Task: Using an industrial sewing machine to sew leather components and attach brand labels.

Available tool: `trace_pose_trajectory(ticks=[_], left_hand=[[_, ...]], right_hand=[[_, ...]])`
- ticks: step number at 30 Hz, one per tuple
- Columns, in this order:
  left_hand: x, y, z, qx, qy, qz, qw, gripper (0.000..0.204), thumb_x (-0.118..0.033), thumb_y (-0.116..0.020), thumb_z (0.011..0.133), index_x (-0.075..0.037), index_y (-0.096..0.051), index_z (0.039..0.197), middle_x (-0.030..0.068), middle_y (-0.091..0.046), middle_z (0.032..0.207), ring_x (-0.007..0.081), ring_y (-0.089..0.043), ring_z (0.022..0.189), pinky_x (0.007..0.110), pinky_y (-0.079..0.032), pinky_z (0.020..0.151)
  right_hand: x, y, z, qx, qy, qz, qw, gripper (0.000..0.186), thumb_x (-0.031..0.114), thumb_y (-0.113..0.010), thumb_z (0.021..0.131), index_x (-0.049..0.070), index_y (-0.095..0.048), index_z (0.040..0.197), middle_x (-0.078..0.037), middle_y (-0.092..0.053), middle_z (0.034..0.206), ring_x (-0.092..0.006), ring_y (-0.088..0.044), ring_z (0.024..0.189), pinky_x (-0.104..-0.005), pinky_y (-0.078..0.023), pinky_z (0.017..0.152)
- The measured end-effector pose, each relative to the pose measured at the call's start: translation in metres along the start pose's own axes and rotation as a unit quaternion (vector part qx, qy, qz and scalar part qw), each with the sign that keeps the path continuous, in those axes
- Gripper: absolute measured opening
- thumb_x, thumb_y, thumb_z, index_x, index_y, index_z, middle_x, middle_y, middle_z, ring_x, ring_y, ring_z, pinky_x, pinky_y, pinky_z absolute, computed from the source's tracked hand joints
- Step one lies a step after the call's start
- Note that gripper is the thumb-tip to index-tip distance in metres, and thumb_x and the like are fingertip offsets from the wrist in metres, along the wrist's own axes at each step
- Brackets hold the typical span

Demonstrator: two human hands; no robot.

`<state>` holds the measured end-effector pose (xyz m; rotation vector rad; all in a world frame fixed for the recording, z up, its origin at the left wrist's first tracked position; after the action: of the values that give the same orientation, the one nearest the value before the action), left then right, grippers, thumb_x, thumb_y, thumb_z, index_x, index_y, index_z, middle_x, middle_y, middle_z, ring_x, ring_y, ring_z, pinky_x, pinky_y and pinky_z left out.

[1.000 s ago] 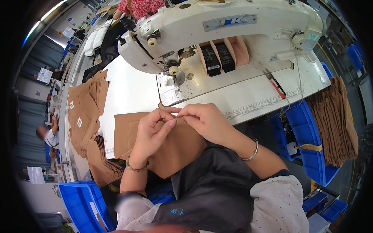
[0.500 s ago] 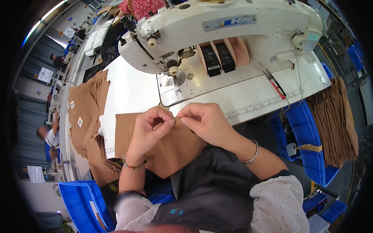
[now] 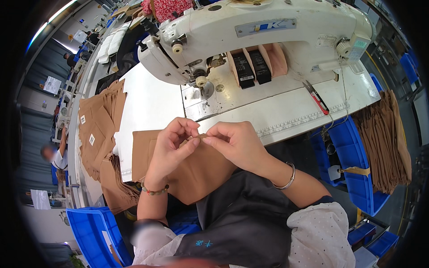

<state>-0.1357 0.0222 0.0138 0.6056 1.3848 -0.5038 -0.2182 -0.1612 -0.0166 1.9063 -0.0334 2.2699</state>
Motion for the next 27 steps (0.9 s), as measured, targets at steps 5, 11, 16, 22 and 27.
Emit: trace_pose_trajectory(ticks=[5,11,16,22,27], left_hand=[[0.003,0.005,-0.003,0.025,0.051,0.086,0.995,0.016,-0.014,-0.073,0.096,0.000,-0.070,0.103,0.0004,-0.068,0.092,0.0068,-0.059,0.087,0.023,-0.049,0.079],[0.000,0.010,-0.003,0.065,0.069,0.037,0.995,0.013,-0.012,-0.074,0.095,-0.002,-0.070,0.100,-0.0011,-0.068,0.092,0.0057,-0.058,0.086,0.023,-0.048,0.077],[-0.001,0.010,-0.005,0.080,0.089,0.017,0.993,0.013,-0.012,-0.074,0.095,-0.002,-0.070,0.102,-0.0021,-0.067,0.094,0.0048,-0.057,0.086,0.022,-0.048,0.078],[-0.006,0.005,-0.004,0.070,0.129,-0.020,0.989,0.014,-0.011,-0.076,0.094,-0.001,-0.072,0.102,-0.0017,-0.069,0.095,0.0038,-0.059,0.084,0.021,-0.049,0.077],[-0.006,0.011,-0.003,0.055,0.107,-0.005,0.993,0.009,-0.009,-0.079,0.089,-0.001,-0.075,0.090,-0.0005,-0.071,0.091,0.0046,-0.061,0.080,0.021,-0.049,0.075]], right_hand=[[0.003,0.002,0.000,0.008,0.010,-0.031,0.999,0.012,0.010,-0.075,0.090,-0.002,-0.073,0.092,-0.004,-0.069,0.072,-0.0048,-0.057,0.063,-0.0231,-0.047,0.058],[0.005,0.000,-0.002,-0.004,0.057,-0.031,0.998,0.011,0.010,-0.075,0.089,-0.001,-0.074,0.091,-0.007,-0.069,0.069,-0.0079,-0.057,0.058,-0.0257,-0.046,0.055],[0.008,0.002,-0.003,0.002,0.062,-0.038,0.997,0.010,0.009,-0.075,0.088,0.000,-0.074,0.092,-0.009,-0.072,0.073,-0.0096,-0.060,0.059,-0.0262,-0.048,0.056],[0.014,0.005,-0.003,0.013,0.074,-0.048,0.996,0.010,0.009,-0.076,0.087,0.001,-0.075,0.093,-0.011,-0.072,0.076,-0.0153,-0.067,0.063,-0.0278,-0.050,0.059],[0.018,0.007,-0.004,0.033,0.076,-0.063,0.995,0.011,0.009,-0.076,0.087,0.001,-0.074,0.094,-0.011,-0.073,0.078,-0.0194,-0.069,0.066,-0.0284,-0.052,0.061]])
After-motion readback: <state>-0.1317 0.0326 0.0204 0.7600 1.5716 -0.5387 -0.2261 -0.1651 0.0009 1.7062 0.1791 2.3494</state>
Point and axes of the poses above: each hand's wrist, its own z-axis towards the middle knuckle, its own y-axis out of the back of the hand, x = y × z, the point moved 1 cm from there along z, towards the middle knuckle
